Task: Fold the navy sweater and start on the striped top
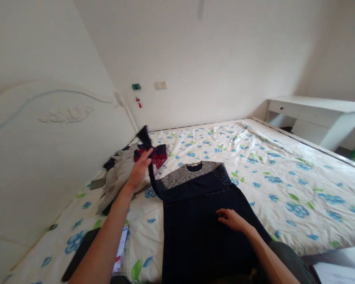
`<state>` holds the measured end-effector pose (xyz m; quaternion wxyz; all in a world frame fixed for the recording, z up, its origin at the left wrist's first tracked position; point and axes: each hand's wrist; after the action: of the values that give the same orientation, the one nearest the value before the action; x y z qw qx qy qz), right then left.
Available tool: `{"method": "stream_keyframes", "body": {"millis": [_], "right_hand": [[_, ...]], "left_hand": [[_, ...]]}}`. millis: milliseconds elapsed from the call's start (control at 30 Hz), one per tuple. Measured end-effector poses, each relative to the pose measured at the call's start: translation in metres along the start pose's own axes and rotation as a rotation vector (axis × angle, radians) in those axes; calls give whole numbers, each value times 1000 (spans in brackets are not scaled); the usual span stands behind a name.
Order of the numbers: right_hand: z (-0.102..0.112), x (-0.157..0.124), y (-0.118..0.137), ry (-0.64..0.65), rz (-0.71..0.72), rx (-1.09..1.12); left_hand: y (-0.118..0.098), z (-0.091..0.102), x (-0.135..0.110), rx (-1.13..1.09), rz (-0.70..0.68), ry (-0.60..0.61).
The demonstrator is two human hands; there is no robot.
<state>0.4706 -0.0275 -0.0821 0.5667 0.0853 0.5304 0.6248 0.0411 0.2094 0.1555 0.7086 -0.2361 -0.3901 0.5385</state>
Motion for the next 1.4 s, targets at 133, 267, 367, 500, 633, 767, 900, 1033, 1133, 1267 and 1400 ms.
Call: {"method": "stream_keyframes", "body": {"millis": [133,267,367,500,633,767,900,1033,1133,1267,1400], "right_hand": [[6,-8,-2,22,5,7],[15,-9,-5,27,2,-4],[24,1,-8,0,-14,27],[44,31,-18,-149,-69,130],[69,66,-36,-328,-235,311],[86,90,-56,-452,-404,404],[87,102,-68,-412,-442,577],[82,112,-75,-361,-415,681],[84,118,-81,-375,-438,589],[92,121,-88,-579,-382,187],[86,124,-86,-512,-284,243]], "left_hand": [[-25,-74,-30,99,-87,489],[33,-84,-107,203,118,533],[95,-67,-162,209,275,462],[144,-54,-200,138,534,295],[158,-62,-192,40,645,279],[168,-72,-181,88,458,416],[181,-82,-181,196,373,439],[184,-90,-179,291,294,438],[180,-94,-176,331,230,426],[178,-92,-173,324,219,442],[182,-88,-176,307,308,560]]}}
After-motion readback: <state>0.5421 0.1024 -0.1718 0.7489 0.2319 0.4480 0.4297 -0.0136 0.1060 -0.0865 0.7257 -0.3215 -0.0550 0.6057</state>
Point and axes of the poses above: each hand's wrist, its own x-axis towards the middle knuckle, its own z-axis out of the back of the hand, y = z × x, and after that the axes turned 4 degrees about -x, right-handed
